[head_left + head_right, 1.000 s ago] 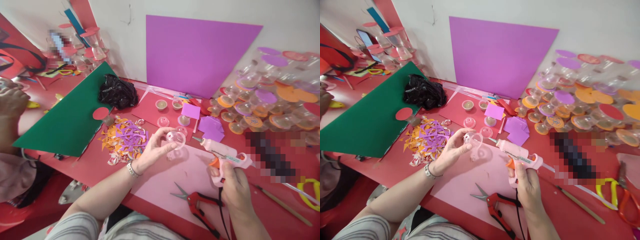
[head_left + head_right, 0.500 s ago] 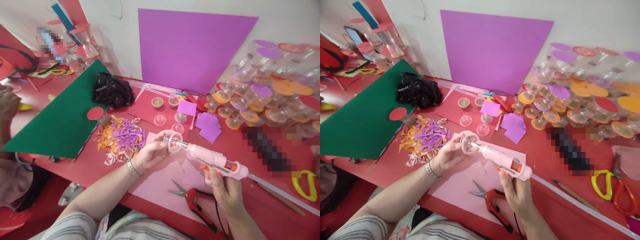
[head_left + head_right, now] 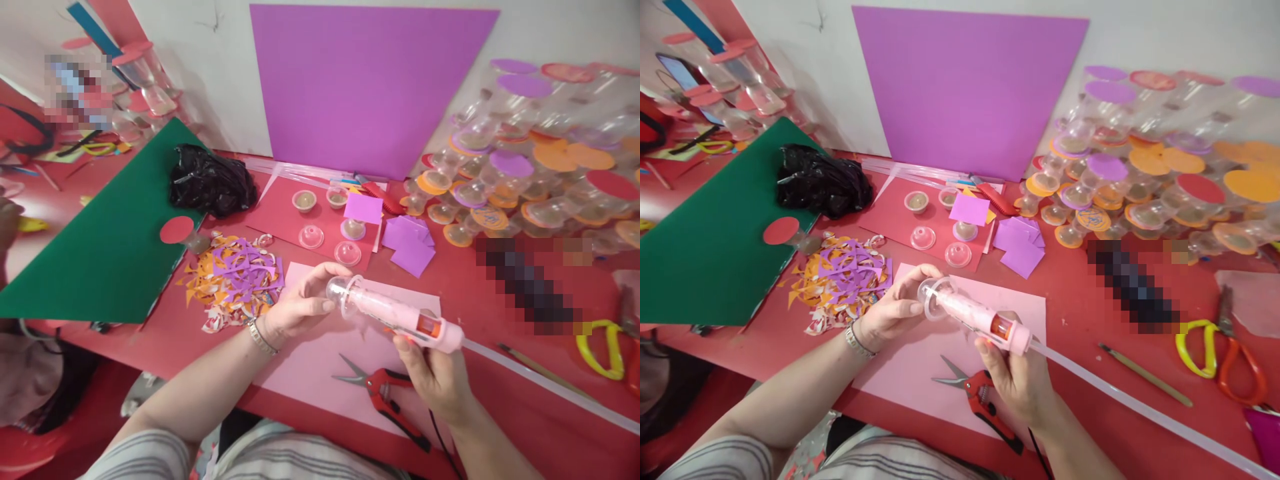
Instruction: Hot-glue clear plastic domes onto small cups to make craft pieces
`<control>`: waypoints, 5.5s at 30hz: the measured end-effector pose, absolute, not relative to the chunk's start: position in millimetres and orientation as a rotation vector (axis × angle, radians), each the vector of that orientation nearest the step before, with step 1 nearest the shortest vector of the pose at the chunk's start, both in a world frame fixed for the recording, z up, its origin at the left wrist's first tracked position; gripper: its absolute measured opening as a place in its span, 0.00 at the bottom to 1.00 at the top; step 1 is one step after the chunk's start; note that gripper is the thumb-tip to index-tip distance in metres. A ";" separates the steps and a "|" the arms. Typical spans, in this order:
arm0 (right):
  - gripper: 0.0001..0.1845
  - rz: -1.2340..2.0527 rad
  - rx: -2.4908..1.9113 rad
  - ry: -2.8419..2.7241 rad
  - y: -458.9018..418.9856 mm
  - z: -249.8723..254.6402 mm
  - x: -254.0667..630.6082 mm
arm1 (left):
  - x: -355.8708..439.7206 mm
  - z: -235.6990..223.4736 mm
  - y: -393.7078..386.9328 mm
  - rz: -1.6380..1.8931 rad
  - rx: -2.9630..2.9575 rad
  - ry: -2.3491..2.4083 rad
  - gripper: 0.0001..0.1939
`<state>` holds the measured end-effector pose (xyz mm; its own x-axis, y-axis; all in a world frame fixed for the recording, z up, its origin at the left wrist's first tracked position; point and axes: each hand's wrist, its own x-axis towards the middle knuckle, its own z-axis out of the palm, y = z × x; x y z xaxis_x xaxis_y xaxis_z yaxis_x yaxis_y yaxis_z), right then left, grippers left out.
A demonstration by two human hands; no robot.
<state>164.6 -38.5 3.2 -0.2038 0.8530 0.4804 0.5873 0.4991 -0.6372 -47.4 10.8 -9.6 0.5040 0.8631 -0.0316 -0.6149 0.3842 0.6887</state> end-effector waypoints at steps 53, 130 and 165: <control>0.17 0.420 -1.207 -1.909 -42.3 -8.6 182.3 | -48.1 -9.8 13.3 1.066 0.691 0.431 0.22; 0.24 1.001 -1.448 -1.358 -44.9 -36.0 191.6 | -43.3 -9.5 11.6 1.056 0.864 0.451 0.21; 0.20 0.831 -1.452 -1.199 -39.6 -33.8 188.4 | -46.0 -16.4 13.9 1.235 1.003 0.666 0.25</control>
